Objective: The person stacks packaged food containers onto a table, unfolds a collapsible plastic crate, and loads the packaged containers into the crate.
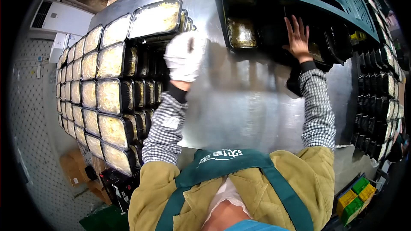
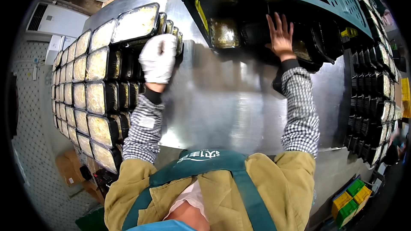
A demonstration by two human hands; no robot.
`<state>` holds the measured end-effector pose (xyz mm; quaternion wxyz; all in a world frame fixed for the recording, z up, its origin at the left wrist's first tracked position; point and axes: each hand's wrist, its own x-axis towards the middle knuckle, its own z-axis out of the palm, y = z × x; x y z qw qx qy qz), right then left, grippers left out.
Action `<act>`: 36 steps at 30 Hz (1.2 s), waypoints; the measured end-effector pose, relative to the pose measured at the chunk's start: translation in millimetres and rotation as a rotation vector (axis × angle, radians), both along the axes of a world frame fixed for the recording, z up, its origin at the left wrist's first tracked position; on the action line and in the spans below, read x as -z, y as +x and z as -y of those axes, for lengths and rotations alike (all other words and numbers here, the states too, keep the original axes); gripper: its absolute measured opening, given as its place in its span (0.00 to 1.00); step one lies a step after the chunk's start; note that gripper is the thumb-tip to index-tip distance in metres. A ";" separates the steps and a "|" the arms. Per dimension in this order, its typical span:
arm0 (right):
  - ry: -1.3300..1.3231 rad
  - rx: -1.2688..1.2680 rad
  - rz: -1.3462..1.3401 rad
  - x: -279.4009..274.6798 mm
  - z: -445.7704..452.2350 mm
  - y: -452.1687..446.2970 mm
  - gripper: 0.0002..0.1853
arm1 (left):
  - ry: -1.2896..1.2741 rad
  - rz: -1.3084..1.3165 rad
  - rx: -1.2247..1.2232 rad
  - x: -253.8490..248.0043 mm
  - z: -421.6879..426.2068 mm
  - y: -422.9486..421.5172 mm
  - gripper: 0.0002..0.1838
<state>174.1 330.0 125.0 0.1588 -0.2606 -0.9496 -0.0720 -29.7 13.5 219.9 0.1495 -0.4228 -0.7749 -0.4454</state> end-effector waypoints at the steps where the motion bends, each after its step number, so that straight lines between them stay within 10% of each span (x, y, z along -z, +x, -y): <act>1: 0.066 -0.091 0.085 -8.1 -11.9 0.7 0.61 | -0.186 0.013 -0.035 19.8 -11.3 21.1 0.09; 3: 0.131 -0.276 0.109 -6.2 -32.7 3.7 0.55 | -0.379 0.600 0.014 83.7 -45.3 35.5 0.13; 4: 0.084 -0.287 0.143 -10.3 -28.0 7.7 0.52 | -0.172 1.146 0.080 174.5 -69.0 19.8 0.18; 7: -0.008 -0.342 0.153 -41.8 16.4 30.7 0.45 | 0.437 2.120 0.082 190.8 -106.8 21.9 0.16; 10: -0.505 -0.278 -0.032 -35.7 69.5 87.6 0.39 | 0.354 1.904 -0.092 215.6 -139.1 17.0 0.11; 15: -2.152 0.413 0.134 57.3 135.8 145.6 0.37 | 0.392 1.701 -0.207 229.8 -137.8 27.7 0.13; 19: -2.419 0.533 0.433 102.7 153.4 158.6 0.35 | 0.489 1.685 0.196 186.0 -62.7 38.4 0.18; 27: -0.335 0.589 -0.291 49.3 71.5 194.6 0.34 | -0.089 1.340 0.287 127.3 81.5 97.9 0.17; 30: -0.258 0.609 -0.369 87.3 40.8 170.5 0.52 | -0.378 1.219 0.504 120.8 70.5 125.5 0.17; 36: -0.428 0.733 -0.441 122.2 28.3 135.8 0.52 | -0.428 1.252 0.684 154.2 49.4 131.1 0.18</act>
